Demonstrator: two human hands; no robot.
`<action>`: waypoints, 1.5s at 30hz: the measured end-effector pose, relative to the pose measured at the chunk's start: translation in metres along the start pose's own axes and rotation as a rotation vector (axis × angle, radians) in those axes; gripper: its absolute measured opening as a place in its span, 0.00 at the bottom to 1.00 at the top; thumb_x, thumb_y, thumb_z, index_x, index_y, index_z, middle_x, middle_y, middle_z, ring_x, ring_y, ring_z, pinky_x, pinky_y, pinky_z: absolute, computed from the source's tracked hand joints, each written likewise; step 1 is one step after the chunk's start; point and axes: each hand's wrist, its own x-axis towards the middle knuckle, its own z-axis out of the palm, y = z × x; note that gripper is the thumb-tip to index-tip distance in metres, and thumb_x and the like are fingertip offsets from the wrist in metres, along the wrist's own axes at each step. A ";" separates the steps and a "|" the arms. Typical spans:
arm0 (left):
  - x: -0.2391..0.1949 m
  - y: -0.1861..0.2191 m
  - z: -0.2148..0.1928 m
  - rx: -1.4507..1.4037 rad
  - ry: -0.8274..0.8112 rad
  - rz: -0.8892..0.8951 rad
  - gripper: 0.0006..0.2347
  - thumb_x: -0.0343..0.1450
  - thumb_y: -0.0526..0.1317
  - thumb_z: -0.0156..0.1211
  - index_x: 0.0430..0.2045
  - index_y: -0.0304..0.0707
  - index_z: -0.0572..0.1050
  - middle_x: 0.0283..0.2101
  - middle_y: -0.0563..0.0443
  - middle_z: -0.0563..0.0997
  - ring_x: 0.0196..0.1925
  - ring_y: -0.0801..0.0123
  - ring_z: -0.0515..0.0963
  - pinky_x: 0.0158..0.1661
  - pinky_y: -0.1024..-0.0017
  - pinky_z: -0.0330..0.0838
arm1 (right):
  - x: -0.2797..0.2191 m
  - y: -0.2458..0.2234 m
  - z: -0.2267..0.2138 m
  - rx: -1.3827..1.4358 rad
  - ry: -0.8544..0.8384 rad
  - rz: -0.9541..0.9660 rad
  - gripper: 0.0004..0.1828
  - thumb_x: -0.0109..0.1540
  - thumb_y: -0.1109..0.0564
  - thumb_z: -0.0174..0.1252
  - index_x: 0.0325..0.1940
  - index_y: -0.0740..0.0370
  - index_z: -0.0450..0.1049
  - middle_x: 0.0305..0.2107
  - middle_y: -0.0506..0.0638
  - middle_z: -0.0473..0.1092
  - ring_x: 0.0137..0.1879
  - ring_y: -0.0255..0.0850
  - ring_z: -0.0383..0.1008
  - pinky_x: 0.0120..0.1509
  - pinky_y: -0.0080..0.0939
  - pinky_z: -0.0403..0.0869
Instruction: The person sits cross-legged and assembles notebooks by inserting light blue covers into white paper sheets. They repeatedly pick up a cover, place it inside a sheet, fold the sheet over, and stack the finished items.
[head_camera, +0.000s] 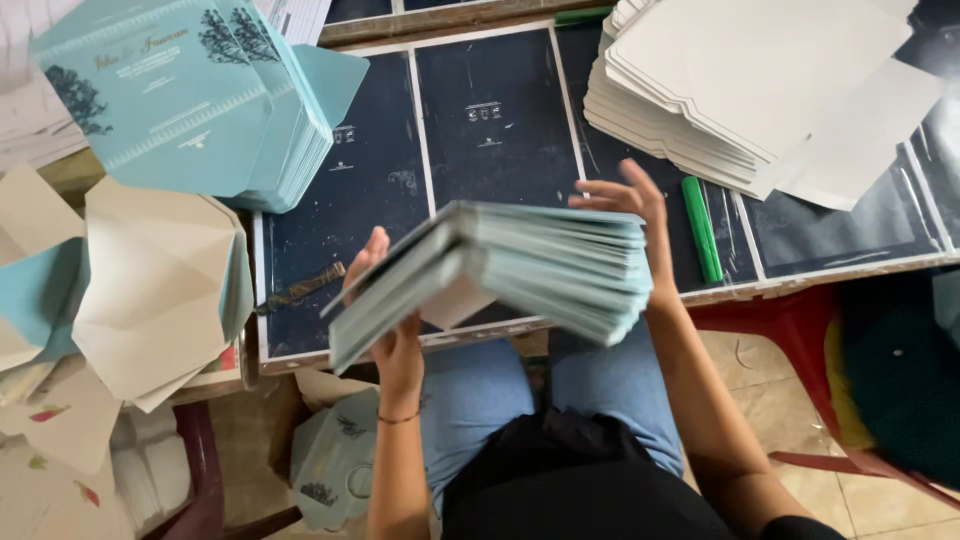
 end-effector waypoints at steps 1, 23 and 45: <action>0.013 0.016 0.007 0.000 0.005 -0.002 0.27 0.83 0.40 0.54 0.75 0.38 0.49 0.81 0.26 0.54 0.85 0.38 0.49 0.80 0.42 0.43 | 0.002 0.001 -0.002 -0.001 -0.004 0.004 0.60 0.59 0.53 0.72 0.85 0.70 0.42 0.65 0.86 0.61 0.68 0.77 0.69 0.68 0.74 0.75; 0.050 0.046 0.028 0.500 0.144 -0.350 0.11 0.82 0.44 0.42 0.50 0.35 0.65 0.44 0.36 0.72 0.45 0.47 0.72 0.47 0.53 0.70 | -0.061 0.027 -0.050 -0.650 0.237 0.499 0.17 0.63 0.52 0.70 0.53 0.49 0.73 0.39 0.47 0.74 0.46 0.39 0.74 0.53 0.47 0.77; 0.054 -0.066 -0.034 1.043 0.085 -0.029 0.12 0.84 0.40 0.51 0.38 0.34 0.81 0.46 0.42 0.78 0.49 0.50 0.79 0.51 0.56 0.74 | 0.105 -0.081 -0.032 -0.203 0.458 0.649 0.33 0.46 0.56 0.68 0.57 0.58 0.79 0.44 0.51 0.80 0.42 0.48 0.82 0.43 0.45 0.80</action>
